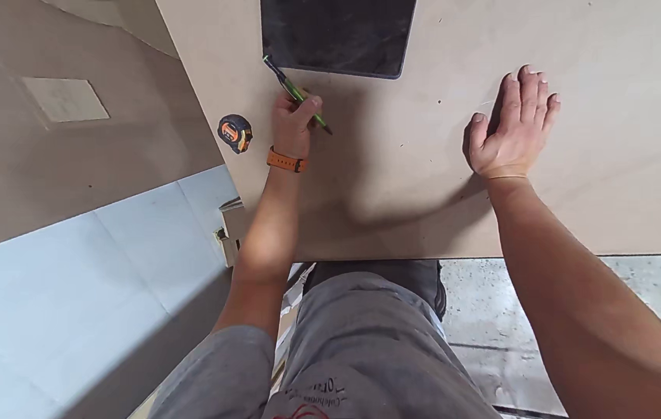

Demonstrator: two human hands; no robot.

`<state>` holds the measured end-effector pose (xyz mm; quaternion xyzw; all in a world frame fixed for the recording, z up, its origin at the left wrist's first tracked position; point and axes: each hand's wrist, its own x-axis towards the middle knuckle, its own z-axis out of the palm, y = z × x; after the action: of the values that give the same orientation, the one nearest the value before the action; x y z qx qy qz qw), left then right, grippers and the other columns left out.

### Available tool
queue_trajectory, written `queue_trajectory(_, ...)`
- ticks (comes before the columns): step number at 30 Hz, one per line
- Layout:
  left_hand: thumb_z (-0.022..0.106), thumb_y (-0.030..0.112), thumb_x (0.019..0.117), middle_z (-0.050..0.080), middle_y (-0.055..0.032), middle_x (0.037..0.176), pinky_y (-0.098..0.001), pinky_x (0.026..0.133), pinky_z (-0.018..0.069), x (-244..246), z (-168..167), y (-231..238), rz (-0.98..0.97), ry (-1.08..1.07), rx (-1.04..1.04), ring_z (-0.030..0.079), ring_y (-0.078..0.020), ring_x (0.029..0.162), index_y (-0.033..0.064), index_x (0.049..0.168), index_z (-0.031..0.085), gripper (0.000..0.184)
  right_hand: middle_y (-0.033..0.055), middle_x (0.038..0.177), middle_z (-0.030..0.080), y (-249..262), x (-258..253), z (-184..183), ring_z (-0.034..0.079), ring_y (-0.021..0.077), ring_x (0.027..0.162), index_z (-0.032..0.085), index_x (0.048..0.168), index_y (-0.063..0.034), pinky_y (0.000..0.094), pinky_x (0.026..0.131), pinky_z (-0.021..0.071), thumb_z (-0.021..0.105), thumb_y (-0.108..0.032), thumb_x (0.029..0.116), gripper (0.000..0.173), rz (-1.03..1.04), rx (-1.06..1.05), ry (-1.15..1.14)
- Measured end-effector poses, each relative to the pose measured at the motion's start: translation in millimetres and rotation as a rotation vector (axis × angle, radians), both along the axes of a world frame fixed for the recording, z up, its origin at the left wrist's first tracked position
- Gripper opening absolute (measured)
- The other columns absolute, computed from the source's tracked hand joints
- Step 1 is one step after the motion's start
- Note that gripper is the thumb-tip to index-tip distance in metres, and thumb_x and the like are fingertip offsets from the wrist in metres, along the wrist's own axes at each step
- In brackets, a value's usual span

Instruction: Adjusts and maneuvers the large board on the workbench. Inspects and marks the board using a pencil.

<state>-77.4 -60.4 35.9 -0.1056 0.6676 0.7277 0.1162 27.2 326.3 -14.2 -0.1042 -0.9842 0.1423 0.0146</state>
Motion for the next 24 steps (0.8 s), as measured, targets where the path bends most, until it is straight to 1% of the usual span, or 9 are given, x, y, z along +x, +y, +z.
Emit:
queue_trajectory(1, 0.062, 0.014, 0.0972, 0.068, -0.0027, 0.077, -0.0284, 0.058, 0.0556, -2, 0, -1, -0.003, -0.014, -0.018, 0.065, -0.0131, 0.064, 0.0095, 0.096, 0.058, 0.006, -0.0005, 0.169, 0.03, 1, 0, 0, 0.023, 0.0221, 0.158, 0.036, 0.161, -0.0237, 0.0561, 0.127, 0.0113, 0.035, -0.058, 0.0994, 0.071, 0.0, 0.005, -0.003)
queue_trajectory(3, 0.046, 0.021, 0.1057, 0.067, -0.0011, 0.069, -0.0242, 0.051, 0.0493, -6, 2, -3, -0.034, -0.038, -0.038, 0.059, -0.0092, 0.054, 0.0101, 0.087, 0.06, 0.026, -0.0017, 0.17, 0.029, 1, 0, -1, 0.022, 0.0214, 0.158, 0.036, 0.161, -0.0246, 0.0554, 0.127, 0.0115, 0.034, -0.058, 0.0995, 0.07, -0.003, 0.012, -0.005)
queue_trajectory(5, 0.039, 0.026, 0.111, 0.065, -0.002, 0.064, -0.0261, 0.049, 0.0505, -11, 7, -4, -0.107, -0.062, -0.091, 0.057, -0.0101, 0.05, 0.0022, 0.095, 0.069, 0.042, -0.0024, 0.17, 0.029, 0, 1, -1, 0.021, 0.0208, 0.158, 0.036, 0.161, -0.0252, 0.0552, 0.128, 0.0104, 0.035, -0.058, 0.0996, 0.07, -0.001, 0.011, -0.006)
queue_trajectory(8, 0.049, 0.019, 0.1091, 0.075, -0.0092, 0.081, -0.0353, 0.067, 0.0635, -18, 7, -9, -0.262, -0.059, -0.087, 0.073, -0.0187, 0.07, -0.0029, 0.116, 0.068, 0.029, -0.0022, 0.17, 0.029, 0, 0, -1, 0.021, 0.02, 0.158, 0.037, 0.161, -0.0245, 0.0549, 0.128, 0.0096, 0.035, -0.058, 0.0996, 0.07, 0.001, 0.015, -0.003)
queue_trajectory(11, 0.071, 0.014, 0.0962, 0.069, -0.0017, 0.073, -0.025, 0.054, 0.0544, -24, 7, -1, -0.265, -0.037, -0.161, 0.064, -0.0106, 0.058, 0.0046, 0.098, 0.067, 0.01, -0.0019, 0.17, 0.028, 1, 0, -2, 0.02, 0.0198, 0.158, 0.036, 0.161, -0.0248, 0.0547, 0.128, 0.0089, 0.034, -0.058, 0.0998, 0.07, 0.001, 0.016, -0.014)
queue_trajectory(13, 0.071, 0.014, 0.0955, 0.067, 0.0002, 0.071, -0.024, 0.052, 0.0534, -27, 8, 3, -0.287, -0.029, -0.217, 0.062, -0.0094, 0.056, 0.0053, 0.1, 0.065, 0.011, -0.0017, 0.17, 0.028, 0, 1, -2, 0.021, 0.0203, 0.158, 0.036, 0.161, -0.0245, 0.0549, 0.128, 0.0095, 0.034, -0.057, 0.0999, 0.07, 0.002, 0.013, -0.006)
queue_trajectory(16, 0.063, 0.009, 0.0969, 0.073, -0.006, 0.081, -0.0294, 0.06, 0.0599, -32, 5, 4, -0.384, 0.023, -0.216, 0.07, -0.0154, 0.068, -0.0004, 0.111, 0.065, 0.017, -0.0019, 0.17, 0.028, 0, 1, -2, 0.02, 0.0205, 0.158, 0.035, 0.162, -0.0244, 0.055, 0.128, 0.0096, 0.034, -0.057, 0.1, 0.07, 0.002, 0.011, -0.008)
queue_trajectory(19, 0.068, 0.006, 0.0928, 0.074, -0.0081, 0.089, -0.0344, 0.069, 0.0641, -36, 4, 7, -0.412, 0.063, -0.278, 0.073, -0.0177, 0.076, 0.0, 0.106, 0.068, 0.014, -0.002, 0.17, 0.028, 0, 0, -1, 0.02, 0.0205, 0.158, 0.036, 0.161, -0.0248, 0.0554, 0.128, 0.0098, 0.034, -0.057, 0.1, 0.069, -0.001, 0.012, -0.005)
queue_trajectory(24, 0.07, 0.012, 0.0889, 0.073, -0.0033, 0.081, -0.0296, 0.06, 0.0592, -40, 0, 15, -0.404, 0.106, -0.49, 0.07, -0.0119, 0.067, 0.0052, 0.098, 0.069, 0.011, -0.0024, 0.17, 0.028, 0, 1, -1, 0.021, 0.0202, 0.158, 0.036, 0.161, -0.0249, 0.0555, 0.127, 0.0102, 0.034, -0.058, 0.0998, 0.069, -0.002, 0.015, 0.002)
